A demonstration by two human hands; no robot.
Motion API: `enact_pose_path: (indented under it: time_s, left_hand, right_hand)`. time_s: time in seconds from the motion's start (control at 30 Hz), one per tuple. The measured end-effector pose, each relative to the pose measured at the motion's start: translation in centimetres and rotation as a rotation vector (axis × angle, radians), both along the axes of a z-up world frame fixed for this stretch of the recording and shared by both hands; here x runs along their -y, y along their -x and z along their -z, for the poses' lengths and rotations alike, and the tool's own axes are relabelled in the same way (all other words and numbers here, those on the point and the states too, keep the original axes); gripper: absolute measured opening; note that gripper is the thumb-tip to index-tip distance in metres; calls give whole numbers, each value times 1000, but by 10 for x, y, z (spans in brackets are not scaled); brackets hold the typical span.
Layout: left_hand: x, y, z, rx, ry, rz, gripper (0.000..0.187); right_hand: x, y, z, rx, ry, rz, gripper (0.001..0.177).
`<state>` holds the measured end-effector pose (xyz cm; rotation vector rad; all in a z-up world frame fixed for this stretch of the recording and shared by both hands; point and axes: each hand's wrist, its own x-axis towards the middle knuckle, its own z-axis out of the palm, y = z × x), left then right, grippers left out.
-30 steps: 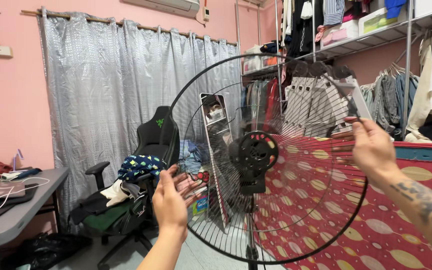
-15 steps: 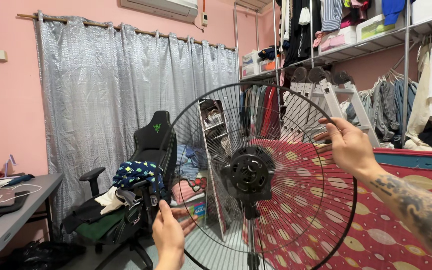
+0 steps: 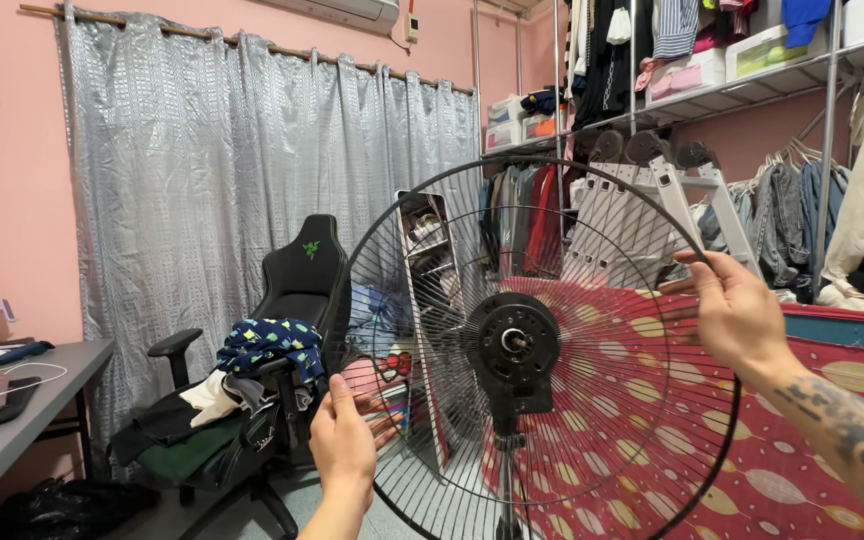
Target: The person assembles a standing fan by hand. They attach the fan motor to the pole, secure it with a knob, then fit the front grille and tighten the central cap.
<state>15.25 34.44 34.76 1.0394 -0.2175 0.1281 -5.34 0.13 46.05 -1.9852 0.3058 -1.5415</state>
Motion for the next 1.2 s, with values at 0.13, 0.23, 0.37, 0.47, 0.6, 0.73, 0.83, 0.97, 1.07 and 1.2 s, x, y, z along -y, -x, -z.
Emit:
enact_pose_path:
  time_s: [0.13,0.23,0.37,0.47,0.6,0.73,0.83,0.97,1.07,1.2]
  left_hand:
    - [5,-1,-5,-2,-13,32,57]
    - [7,-5,-6,-8,-22,31,56]
    - [11,-12,-6,-21,-41,-5,54]
    - [14,-18,-8,-14,-50,-11,55]
    - [16,-24,-10,22,-39,21,56]
    - [20,-29,-10,20,-38,30,52]
    - [24,-31,-8,24,-35,42,52]
    - [26,-34,-7,18,-20,40,54]
    - [28,-35,-5,24,-22,9,51]
    - [29,-38,-6,46,8,6,51]
  right_hand:
    - [8,0,7,15,-17,41,32]
    - [14,-5,13,46,-63,-12,31]
    - [26,-14,19,16,45,162,32]
    - [31,-23,22,18,25,147,33]
    - [30,-28,24,30,-24,83,32]
    - [27,-28,26,55,-103,-37,32]
    - [28,-28,28,34,-89,6,33]
    - [28,-30,30,34,-27,52,33]
    - [28,-34,30,68,-61,-21,32]
    - [23,-39,31,99,-110,-40,32]
